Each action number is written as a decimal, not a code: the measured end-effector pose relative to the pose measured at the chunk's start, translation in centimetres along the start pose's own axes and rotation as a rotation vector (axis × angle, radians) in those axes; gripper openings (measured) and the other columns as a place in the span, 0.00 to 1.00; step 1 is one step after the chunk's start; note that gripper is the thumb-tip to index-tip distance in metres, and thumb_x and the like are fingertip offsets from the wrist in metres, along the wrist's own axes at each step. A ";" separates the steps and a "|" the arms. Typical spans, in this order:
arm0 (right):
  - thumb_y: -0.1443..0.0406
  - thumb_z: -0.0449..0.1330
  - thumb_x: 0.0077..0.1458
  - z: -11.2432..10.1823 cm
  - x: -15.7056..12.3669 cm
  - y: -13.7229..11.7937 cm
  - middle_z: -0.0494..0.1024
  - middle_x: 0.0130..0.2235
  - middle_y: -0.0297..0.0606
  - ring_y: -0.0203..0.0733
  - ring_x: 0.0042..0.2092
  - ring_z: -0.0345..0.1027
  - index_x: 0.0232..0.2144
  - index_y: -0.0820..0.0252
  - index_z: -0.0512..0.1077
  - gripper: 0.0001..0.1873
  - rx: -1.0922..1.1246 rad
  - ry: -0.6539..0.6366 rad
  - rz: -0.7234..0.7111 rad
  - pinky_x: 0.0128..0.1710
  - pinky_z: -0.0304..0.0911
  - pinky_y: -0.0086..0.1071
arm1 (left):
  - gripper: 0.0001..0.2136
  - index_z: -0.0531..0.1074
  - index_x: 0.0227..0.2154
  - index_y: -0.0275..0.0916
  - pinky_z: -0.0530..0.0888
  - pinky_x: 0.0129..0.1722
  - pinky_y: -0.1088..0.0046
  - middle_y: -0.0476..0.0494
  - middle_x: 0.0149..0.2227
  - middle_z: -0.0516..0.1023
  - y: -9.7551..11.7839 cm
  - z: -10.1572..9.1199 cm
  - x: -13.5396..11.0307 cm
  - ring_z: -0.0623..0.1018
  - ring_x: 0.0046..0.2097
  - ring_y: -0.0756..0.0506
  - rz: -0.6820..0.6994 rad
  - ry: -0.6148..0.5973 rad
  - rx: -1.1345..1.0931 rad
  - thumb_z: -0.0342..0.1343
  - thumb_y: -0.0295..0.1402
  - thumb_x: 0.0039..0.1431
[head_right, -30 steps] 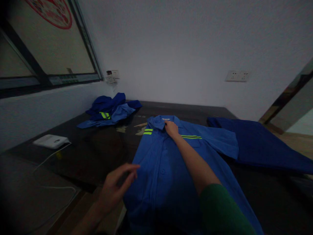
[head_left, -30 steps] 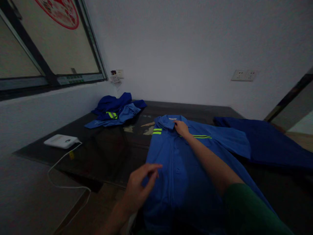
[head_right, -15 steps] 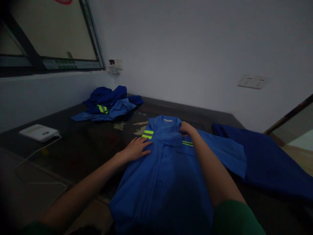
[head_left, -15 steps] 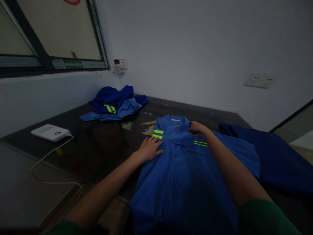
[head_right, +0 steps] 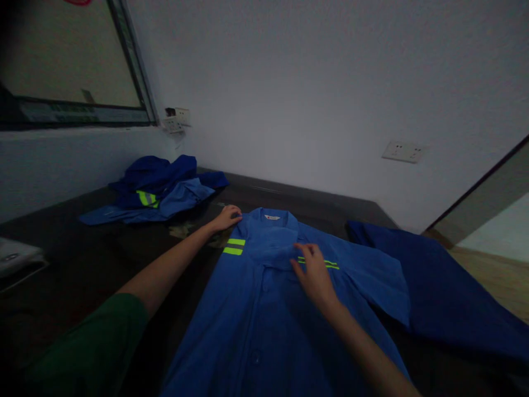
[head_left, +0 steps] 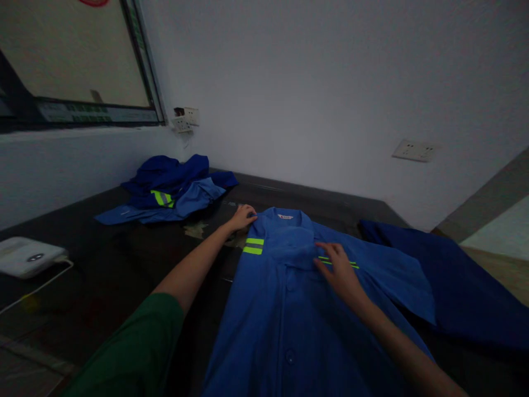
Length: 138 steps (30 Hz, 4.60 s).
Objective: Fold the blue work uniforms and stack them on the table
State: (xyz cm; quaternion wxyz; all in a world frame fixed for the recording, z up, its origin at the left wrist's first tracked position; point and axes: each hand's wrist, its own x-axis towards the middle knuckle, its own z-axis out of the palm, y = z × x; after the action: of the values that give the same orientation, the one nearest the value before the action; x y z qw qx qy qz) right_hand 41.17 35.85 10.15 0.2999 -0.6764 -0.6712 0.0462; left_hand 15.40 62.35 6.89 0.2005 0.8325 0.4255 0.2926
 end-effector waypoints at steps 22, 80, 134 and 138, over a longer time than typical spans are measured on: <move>0.51 0.53 0.61 3.7 -7.2 -6.9 0.56 0.66 0.43 0.51 0.67 0.47 0.62 0.46 0.59 0.29 0.032 -0.563 -0.525 0.64 0.43 0.57 | 0.09 0.72 0.40 0.40 0.58 0.57 0.56 0.37 0.46 0.74 0.8 1.1 2.6 0.68 0.54 0.37 0.142 -0.098 0.334 0.49 0.34 0.62; 0.64 0.53 0.61 12.6 16.5 -11.9 0.70 0.54 0.58 0.51 0.56 0.63 0.54 0.73 0.68 0.22 -0.289 -0.221 -0.130 0.55 0.57 0.39 | 0.18 0.75 0.34 0.42 0.74 0.34 0.70 0.44 0.33 0.80 15.1 -5.0 -44.4 0.78 0.32 0.46 -0.564 -0.607 -0.580 0.45 0.47 0.63; 0.60 0.53 0.60 5.6 3.8 -11.5 0.74 0.49 0.46 0.48 0.52 0.66 0.45 0.60 0.74 0.15 0.124 -0.189 -0.481 0.51 0.62 0.42 | 0.29 0.75 0.48 0.36 0.68 0.57 0.56 0.36 0.52 0.76 13.4 3.4 -50.2 0.73 0.55 0.35 -0.812 0.056 -0.656 0.56 0.54 0.51; 0.59 0.55 0.59 -1.7 -6.5 -13.2 0.79 0.35 0.38 0.40 0.37 0.72 0.35 0.58 0.76 0.12 0.354 -0.496 -0.343 0.37 0.66 0.33 | 0.29 0.74 0.48 0.35 0.66 0.59 0.56 0.36 0.52 0.76 14.0 3.1 -49.0 0.73 0.55 0.36 -0.761 0.033 -0.699 0.56 0.54 0.52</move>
State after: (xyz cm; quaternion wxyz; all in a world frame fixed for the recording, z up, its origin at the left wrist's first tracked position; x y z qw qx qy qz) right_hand 29.72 28.08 15.55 0.2437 -0.4594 -0.8092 0.2735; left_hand 2.86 13.84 -2.79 0.5521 0.4974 0.5782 0.3369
